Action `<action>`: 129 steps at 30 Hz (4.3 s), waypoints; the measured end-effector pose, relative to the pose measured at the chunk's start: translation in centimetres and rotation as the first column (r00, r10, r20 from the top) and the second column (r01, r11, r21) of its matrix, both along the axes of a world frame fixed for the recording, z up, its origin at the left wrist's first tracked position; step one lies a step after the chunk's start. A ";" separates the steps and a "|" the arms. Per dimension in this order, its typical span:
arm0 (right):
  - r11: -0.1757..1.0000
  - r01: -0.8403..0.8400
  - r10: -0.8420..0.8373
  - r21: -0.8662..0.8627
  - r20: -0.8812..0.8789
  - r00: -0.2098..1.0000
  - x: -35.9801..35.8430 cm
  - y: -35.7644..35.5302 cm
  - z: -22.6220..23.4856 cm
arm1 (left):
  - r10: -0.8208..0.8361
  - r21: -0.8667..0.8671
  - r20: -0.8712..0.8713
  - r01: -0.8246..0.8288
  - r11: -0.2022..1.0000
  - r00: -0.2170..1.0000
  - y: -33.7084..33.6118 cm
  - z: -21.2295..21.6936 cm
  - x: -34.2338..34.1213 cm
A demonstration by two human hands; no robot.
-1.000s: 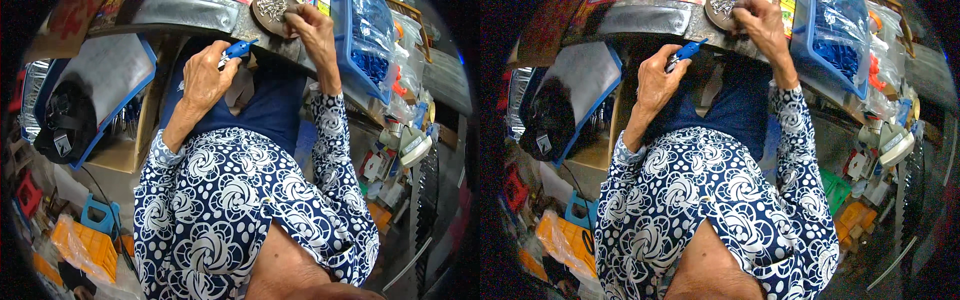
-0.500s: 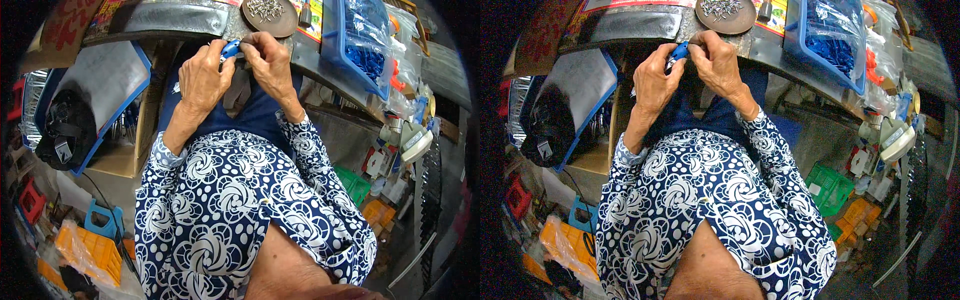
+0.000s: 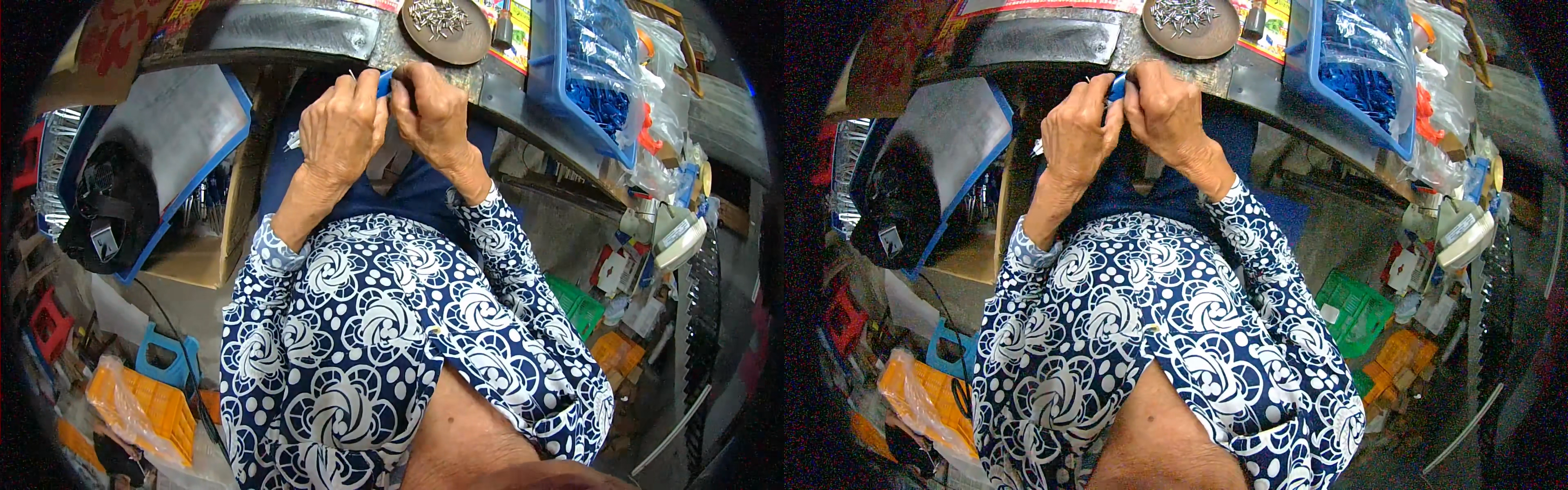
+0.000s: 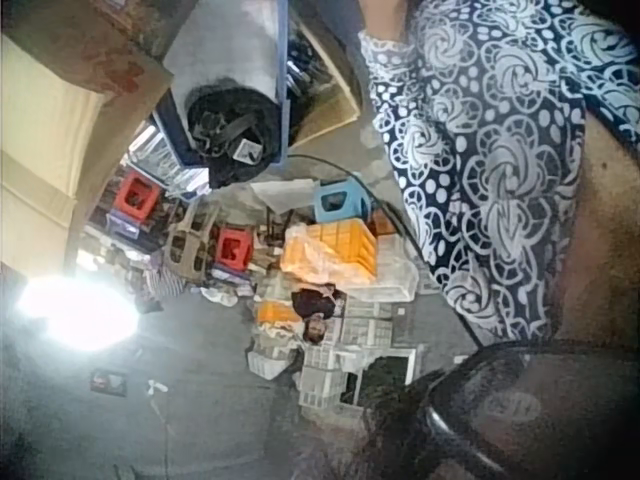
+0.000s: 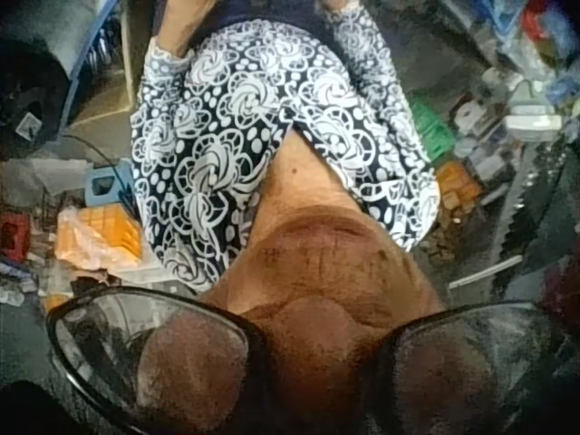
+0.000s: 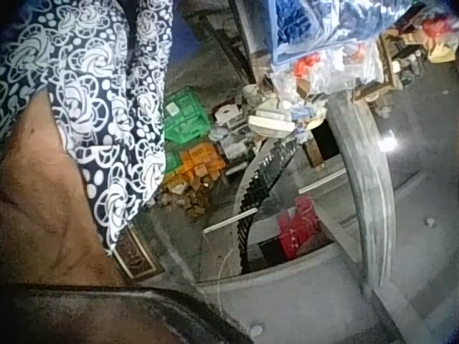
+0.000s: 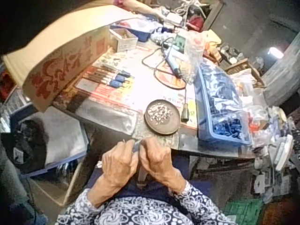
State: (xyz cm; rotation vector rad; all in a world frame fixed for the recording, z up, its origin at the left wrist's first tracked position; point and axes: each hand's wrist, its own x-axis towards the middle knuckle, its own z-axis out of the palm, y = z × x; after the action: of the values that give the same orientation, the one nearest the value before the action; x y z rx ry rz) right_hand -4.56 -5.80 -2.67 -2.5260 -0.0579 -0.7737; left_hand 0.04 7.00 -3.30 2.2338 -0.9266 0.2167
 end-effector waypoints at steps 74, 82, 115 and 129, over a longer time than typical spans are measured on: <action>0.993 0.100 -0.106 -0.061 -0.098 0.990 2.5 -9.2 0.4 | -0.233 -0.059 -0.124 0.227 0.972 0.965 -0.1 2.4 2.4; 0.962 0.047 -0.090 -0.269 -0.151 0.984 3.5 -9.2 0.1 | -0.196 -0.090 -0.134 0.185 0.979 0.971 0.1 2.0 2.9; 0.971 -0.081 0.152 0.224 -0.320 0.935 2.3 -6.1 3.0 | -0.114 -0.052 0.018 0.114 0.992 0.993 -3.5 0.8 3.7; 0.919 0.087 0.027 0.384 -0.283 0.959 1.4 -4.2 1.9 | -0.063 0.032 -0.090 0.066 0.997 0.994 -2.8 1.3 3.1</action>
State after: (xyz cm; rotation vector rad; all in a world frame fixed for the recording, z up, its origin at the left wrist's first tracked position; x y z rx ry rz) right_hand -3.14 -9.96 -0.75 -2.2244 0.2148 -0.3777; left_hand 3.10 4.23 -1.97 2.2228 -0.9593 0.0718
